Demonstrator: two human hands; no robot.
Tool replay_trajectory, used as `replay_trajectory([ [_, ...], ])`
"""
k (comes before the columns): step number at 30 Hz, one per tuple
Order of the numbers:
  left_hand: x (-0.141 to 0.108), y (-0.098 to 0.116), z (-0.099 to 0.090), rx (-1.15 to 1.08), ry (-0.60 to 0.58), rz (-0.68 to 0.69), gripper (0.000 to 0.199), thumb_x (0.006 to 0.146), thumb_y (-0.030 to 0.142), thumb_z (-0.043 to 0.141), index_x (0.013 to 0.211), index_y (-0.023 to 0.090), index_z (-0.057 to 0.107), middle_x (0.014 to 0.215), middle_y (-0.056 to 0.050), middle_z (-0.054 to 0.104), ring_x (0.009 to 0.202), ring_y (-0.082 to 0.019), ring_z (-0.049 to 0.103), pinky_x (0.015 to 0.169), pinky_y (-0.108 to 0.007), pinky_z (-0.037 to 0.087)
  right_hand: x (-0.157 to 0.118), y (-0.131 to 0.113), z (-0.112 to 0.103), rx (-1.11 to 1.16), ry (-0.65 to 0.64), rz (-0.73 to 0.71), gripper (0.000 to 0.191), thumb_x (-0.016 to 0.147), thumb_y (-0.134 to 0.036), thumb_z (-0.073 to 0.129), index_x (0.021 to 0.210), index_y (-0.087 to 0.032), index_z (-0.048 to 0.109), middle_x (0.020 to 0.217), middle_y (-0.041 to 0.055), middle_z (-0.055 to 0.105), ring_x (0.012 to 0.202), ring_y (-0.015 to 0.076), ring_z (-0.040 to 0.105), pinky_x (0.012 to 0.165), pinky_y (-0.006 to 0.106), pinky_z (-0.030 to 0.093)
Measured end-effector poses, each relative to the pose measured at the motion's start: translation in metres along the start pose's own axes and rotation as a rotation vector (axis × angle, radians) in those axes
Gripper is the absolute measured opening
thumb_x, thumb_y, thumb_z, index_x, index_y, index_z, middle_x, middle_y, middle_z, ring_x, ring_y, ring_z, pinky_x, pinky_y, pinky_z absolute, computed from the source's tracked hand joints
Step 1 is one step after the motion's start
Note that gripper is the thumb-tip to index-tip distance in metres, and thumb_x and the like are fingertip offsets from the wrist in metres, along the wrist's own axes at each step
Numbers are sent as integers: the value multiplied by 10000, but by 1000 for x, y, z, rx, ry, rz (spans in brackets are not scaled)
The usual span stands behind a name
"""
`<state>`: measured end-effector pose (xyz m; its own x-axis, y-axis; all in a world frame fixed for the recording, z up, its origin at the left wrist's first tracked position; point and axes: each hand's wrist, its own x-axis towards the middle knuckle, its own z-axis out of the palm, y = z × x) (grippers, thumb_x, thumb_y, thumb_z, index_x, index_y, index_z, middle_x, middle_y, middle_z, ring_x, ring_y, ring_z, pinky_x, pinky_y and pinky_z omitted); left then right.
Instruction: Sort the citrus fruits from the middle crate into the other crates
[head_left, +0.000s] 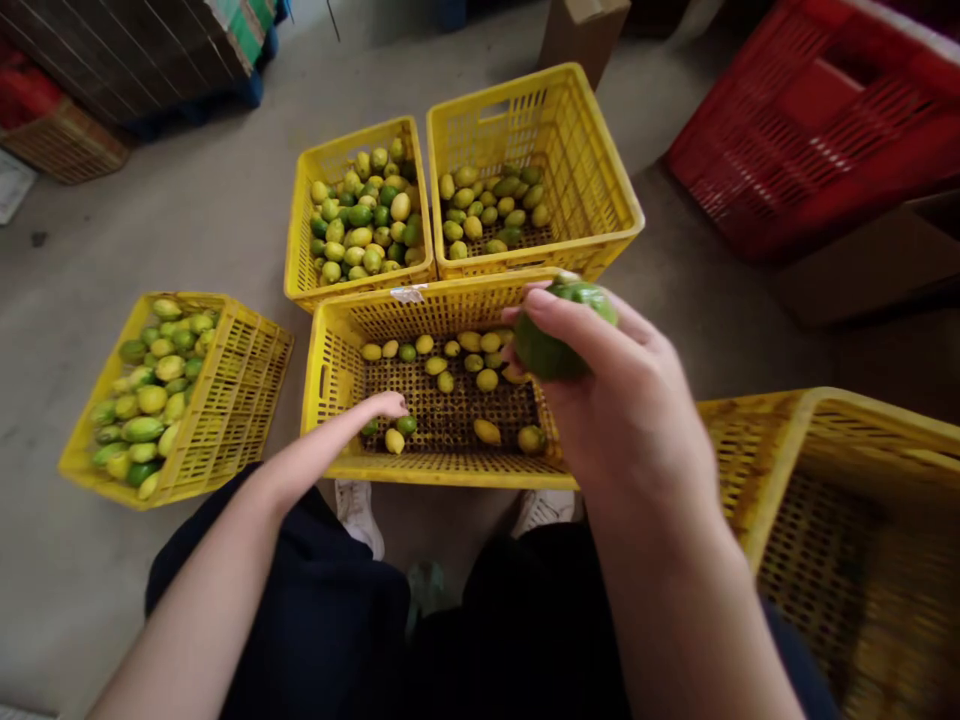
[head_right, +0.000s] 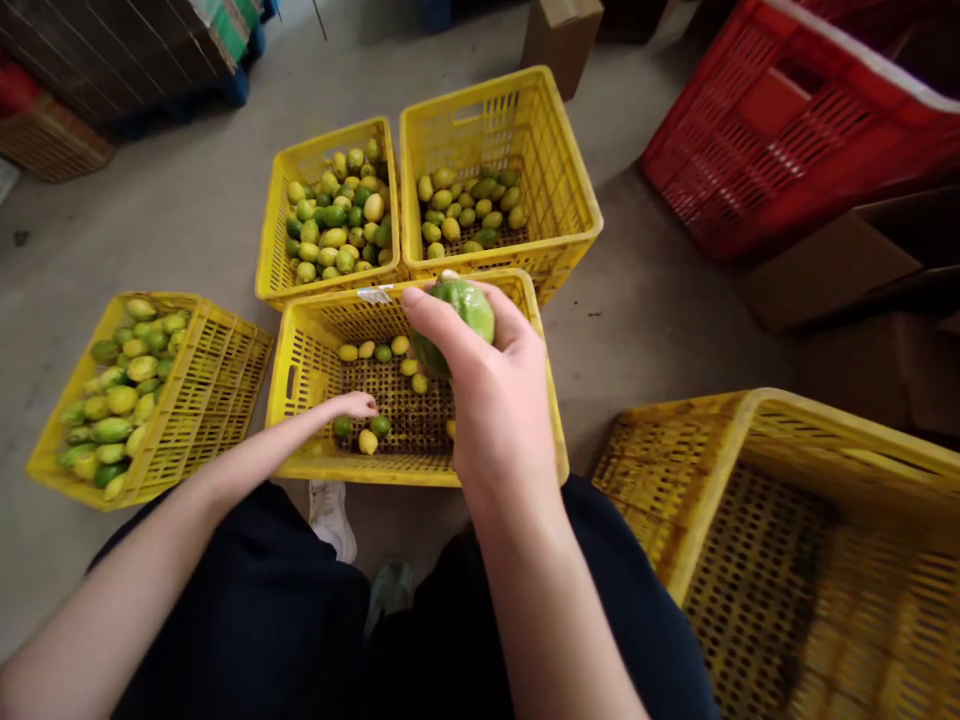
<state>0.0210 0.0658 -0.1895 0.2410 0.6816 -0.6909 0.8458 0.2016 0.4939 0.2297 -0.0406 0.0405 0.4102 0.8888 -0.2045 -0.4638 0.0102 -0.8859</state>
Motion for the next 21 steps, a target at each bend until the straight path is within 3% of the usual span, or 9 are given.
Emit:
replay_trajectory([
  [4,34,10,40,88,125,19,82,752,93,603,822,121,571,957,-118,615,1077,-286,521,917,-398,400,-6,-10,-7,-8,103,-71,104,761,-257,691,843,-207,650,808,-5,612,682,127,576,575,257,449],
  [8,71,41,60,75,229,142,211,785,27,542,977,114,524,1224,-167,508,1267,-276,347,991,-363,352,-7,0,-13,34,169,-37,113,809,-311,643,900,-254,606,833,-25,621,647,118,598,558,249,458],
  [14,107,66,69,-100,275,169,225,846,12,445,1030,119,519,1168,-147,521,1208,-227,390,970,-309,369,3,7,-28,87,99,145,154,782,-343,658,882,-245,593,779,-13,658,585,136,622,502,249,463],
  [18,108,66,69,-219,259,100,260,837,46,470,1069,146,528,1166,-147,512,1182,-242,439,960,-330,377,3,0,-31,125,74,170,137,772,-348,641,830,-229,604,726,-5,662,536,140,608,464,254,454],
  [21,98,65,60,-340,211,67,311,824,91,511,1122,178,504,1138,-117,525,1088,-215,506,905,-309,410,1,-7,-27,146,124,104,124,756,-324,630,753,-201,609,683,-12,634,576,135,611,489,240,465],
])
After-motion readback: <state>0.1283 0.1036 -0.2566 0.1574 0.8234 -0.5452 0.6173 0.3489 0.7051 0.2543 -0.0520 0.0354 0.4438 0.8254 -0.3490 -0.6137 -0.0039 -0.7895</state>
